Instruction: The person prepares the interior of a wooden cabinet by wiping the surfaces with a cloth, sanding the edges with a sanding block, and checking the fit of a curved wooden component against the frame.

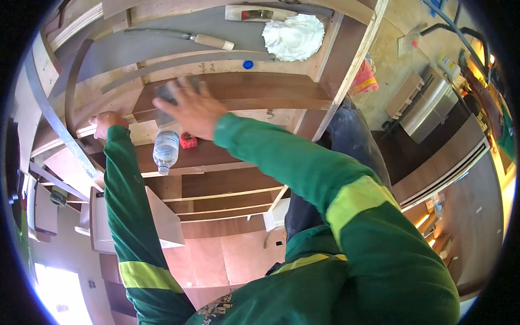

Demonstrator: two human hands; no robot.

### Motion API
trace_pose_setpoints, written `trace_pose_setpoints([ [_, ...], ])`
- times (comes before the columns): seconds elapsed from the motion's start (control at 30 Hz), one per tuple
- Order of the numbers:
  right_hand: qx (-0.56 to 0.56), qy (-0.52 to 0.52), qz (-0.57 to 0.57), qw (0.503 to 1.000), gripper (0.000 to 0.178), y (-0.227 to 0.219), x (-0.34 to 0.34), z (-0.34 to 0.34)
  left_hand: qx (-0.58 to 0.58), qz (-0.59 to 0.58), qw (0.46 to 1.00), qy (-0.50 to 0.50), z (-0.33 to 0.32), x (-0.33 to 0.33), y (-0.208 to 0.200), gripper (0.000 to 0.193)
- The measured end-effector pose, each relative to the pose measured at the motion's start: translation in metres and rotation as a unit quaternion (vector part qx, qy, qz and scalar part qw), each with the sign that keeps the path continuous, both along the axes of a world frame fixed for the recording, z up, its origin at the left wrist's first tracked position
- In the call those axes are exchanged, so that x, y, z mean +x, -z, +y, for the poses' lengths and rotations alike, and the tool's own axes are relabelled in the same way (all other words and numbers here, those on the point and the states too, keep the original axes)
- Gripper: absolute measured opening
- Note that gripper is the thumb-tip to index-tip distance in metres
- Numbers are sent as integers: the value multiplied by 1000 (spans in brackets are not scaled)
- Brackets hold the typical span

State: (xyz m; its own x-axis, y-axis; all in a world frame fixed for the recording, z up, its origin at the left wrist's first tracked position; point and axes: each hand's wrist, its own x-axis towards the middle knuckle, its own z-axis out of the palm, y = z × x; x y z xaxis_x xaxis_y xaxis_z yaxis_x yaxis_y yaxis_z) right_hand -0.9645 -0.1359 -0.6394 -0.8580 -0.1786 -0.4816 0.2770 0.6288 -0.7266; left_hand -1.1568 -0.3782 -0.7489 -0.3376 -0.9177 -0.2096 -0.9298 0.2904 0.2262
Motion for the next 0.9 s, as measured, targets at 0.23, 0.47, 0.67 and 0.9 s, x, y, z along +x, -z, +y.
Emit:
trace_pose_setpoints([
  [0.23, 137, -44, -193, 971, 93, -42, 126, 149, -7, 6, 998, -69, 37, -7, -58, 68],
  [0.47, 52, -17, -112, 992, 69, -37, 47, 67, -3, 34, 996, -87, 45, -7, -59, 65],
  [0.67, 42, 35, 46, 997, 74, -13, 8, -22, 28, 31, 995, -87, 45, -14, -49, 73],
  [0.9, 116, -45, -75, 989, 87, -34, 126, 133, 2, 37, 993, -113, 38, -16, -61, 82],
])
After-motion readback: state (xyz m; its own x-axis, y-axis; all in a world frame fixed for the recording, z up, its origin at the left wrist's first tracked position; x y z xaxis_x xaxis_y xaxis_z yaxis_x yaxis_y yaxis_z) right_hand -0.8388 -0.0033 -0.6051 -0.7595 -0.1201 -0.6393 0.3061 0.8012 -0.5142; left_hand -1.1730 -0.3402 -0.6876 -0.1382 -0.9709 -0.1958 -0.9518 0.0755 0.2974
